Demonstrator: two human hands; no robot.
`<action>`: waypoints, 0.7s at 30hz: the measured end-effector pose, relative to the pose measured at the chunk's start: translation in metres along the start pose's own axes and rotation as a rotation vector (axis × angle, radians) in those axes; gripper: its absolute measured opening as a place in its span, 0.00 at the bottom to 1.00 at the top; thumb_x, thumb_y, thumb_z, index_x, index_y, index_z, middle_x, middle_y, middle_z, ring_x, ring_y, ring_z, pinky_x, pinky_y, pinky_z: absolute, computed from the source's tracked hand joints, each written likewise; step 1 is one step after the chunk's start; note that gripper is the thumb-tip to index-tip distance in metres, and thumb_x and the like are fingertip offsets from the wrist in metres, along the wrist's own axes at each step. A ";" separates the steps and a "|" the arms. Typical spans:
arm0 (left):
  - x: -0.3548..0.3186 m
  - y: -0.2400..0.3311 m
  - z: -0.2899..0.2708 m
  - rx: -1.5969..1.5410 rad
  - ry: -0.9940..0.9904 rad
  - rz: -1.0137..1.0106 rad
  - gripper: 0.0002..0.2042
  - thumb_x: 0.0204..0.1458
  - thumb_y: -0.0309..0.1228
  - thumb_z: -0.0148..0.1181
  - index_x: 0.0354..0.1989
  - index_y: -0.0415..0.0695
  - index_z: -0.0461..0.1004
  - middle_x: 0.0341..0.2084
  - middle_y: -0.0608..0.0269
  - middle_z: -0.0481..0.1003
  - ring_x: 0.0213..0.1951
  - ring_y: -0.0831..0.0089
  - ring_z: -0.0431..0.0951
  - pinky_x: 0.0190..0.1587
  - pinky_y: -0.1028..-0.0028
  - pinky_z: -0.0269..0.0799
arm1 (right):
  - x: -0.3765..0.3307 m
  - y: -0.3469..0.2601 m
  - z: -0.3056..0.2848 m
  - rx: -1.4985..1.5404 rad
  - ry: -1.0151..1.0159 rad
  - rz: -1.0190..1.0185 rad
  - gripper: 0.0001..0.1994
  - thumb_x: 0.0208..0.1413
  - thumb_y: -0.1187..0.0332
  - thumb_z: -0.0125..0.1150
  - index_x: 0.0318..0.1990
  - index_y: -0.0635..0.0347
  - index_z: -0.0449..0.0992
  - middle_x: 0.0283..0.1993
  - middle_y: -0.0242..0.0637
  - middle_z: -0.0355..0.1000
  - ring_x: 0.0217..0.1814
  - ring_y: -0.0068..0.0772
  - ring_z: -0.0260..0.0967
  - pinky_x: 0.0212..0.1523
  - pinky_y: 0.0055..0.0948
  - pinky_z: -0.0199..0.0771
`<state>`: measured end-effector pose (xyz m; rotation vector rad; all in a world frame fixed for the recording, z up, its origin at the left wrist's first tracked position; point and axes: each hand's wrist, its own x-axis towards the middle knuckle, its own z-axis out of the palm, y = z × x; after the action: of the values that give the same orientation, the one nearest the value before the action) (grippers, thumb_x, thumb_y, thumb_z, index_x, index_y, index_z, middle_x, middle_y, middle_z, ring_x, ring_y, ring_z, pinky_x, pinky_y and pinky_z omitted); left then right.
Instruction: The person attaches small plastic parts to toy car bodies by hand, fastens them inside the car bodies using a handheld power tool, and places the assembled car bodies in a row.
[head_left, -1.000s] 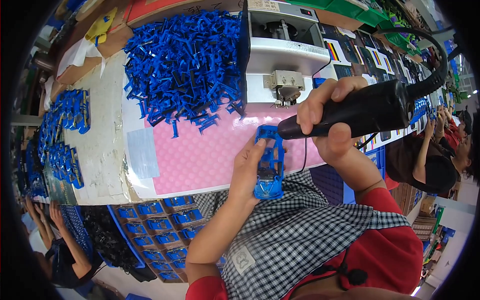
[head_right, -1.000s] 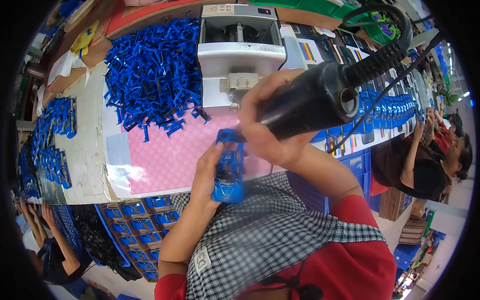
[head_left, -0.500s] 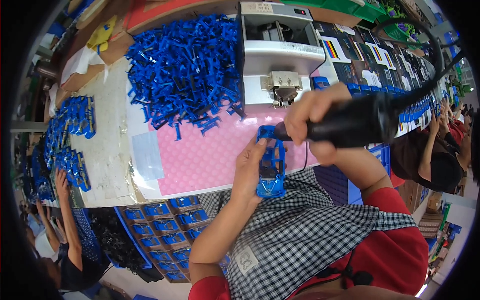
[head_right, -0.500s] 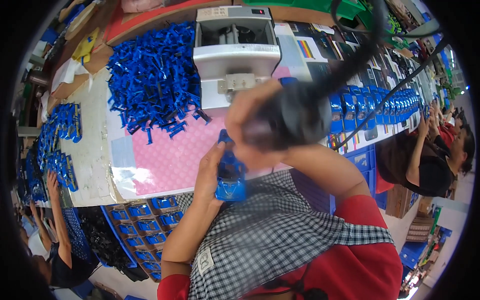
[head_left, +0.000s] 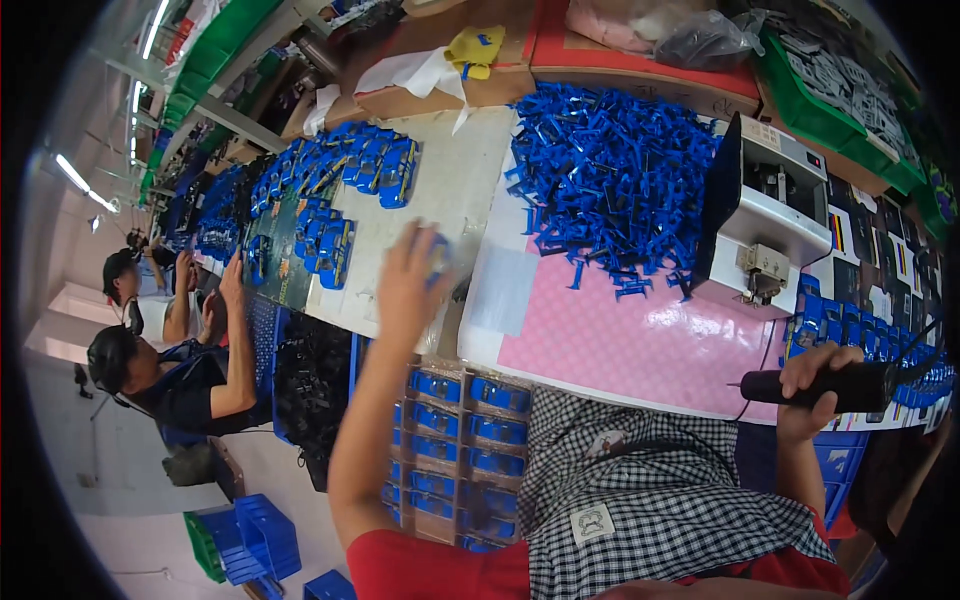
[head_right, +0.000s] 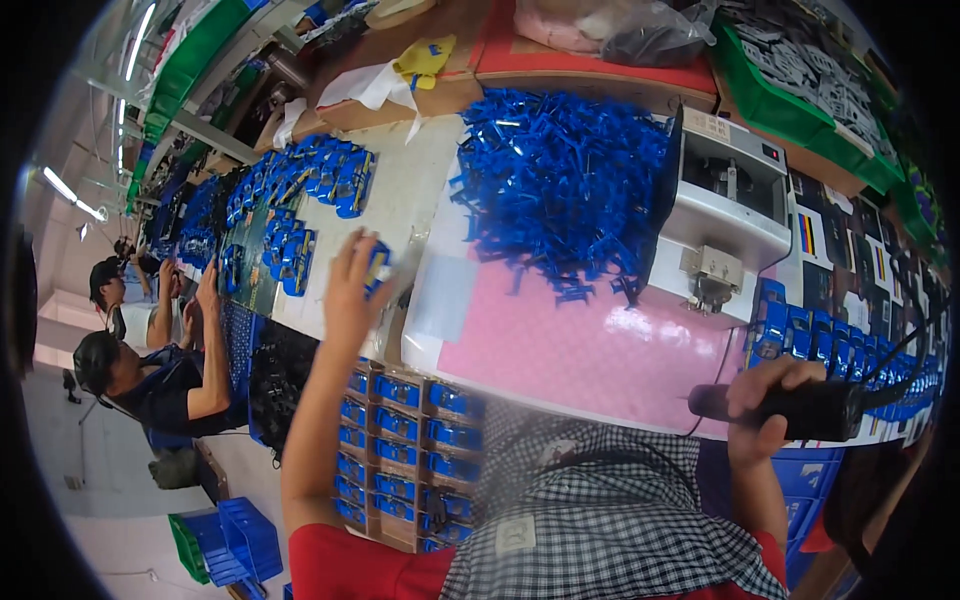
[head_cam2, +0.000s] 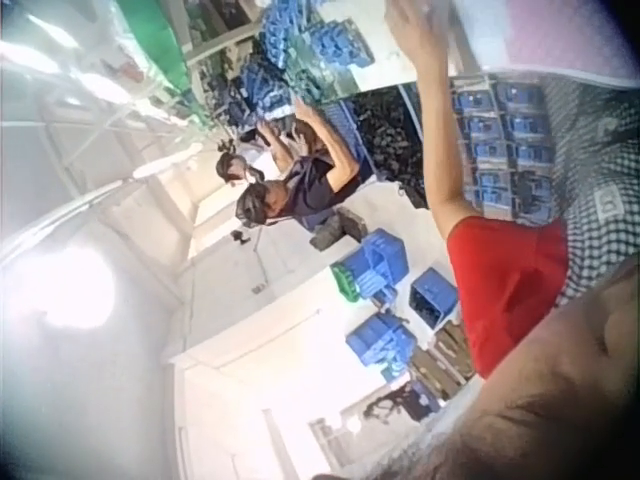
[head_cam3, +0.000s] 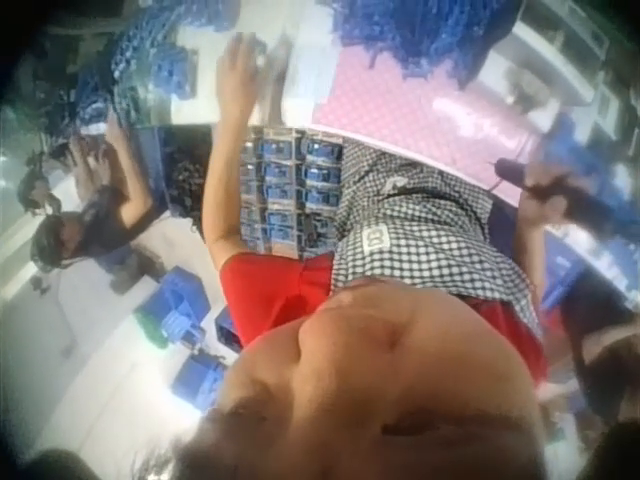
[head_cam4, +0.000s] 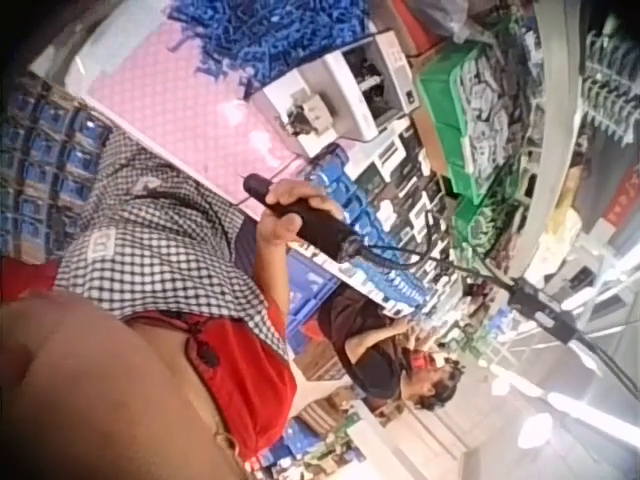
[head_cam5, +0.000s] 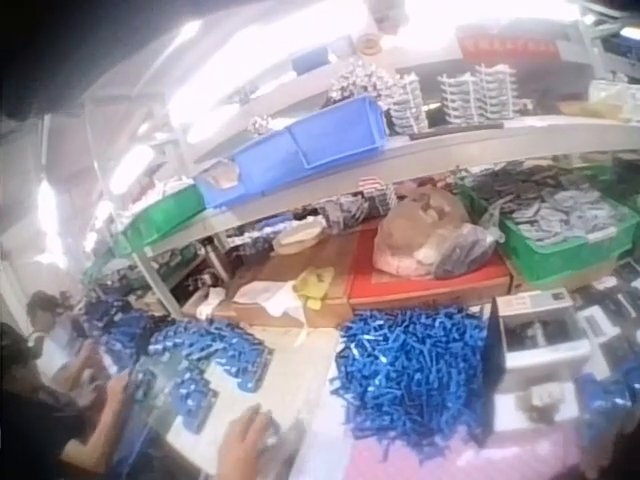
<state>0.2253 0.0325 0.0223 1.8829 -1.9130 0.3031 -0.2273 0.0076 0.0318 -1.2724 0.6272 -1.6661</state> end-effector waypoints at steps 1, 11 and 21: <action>0.002 -0.034 0.004 0.121 -0.056 -0.027 0.30 0.39 0.32 0.65 0.55 0.48 0.63 0.54 0.54 0.63 0.48 0.54 0.66 0.48 0.62 0.65 | 0.001 0.001 -0.002 -0.004 -0.013 -0.008 0.24 0.49 0.52 0.62 0.38 0.55 0.53 0.23 0.31 0.56 0.17 0.19 0.55 0.21 0.18 0.61; -0.005 -0.192 0.011 0.448 0.008 -0.289 0.20 0.51 0.40 0.54 0.54 0.64 0.66 0.58 0.60 0.60 0.57 0.48 0.57 0.54 0.47 0.51 | 0.002 0.002 0.010 -0.072 0.087 0.028 0.25 0.47 0.52 0.63 0.37 0.54 0.53 0.23 0.31 0.57 0.16 0.19 0.56 0.18 0.17 0.62; 0.054 -0.228 0.041 0.719 0.331 -0.337 0.33 0.50 0.48 0.54 0.63 0.47 0.54 0.60 0.51 0.56 0.60 0.53 0.55 0.57 0.50 0.50 | -0.003 -0.016 0.008 -0.121 -0.141 0.094 0.25 0.42 0.56 0.70 0.38 0.54 0.57 0.25 0.36 0.65 0.21 0.29 0.65 0.20 0.27 0.68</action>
<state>0.4452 -0.0458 -0.0224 2.3485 -1.3192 1.2303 -0.2256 0.0183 0.0466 -1.4115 0.6994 -1.4666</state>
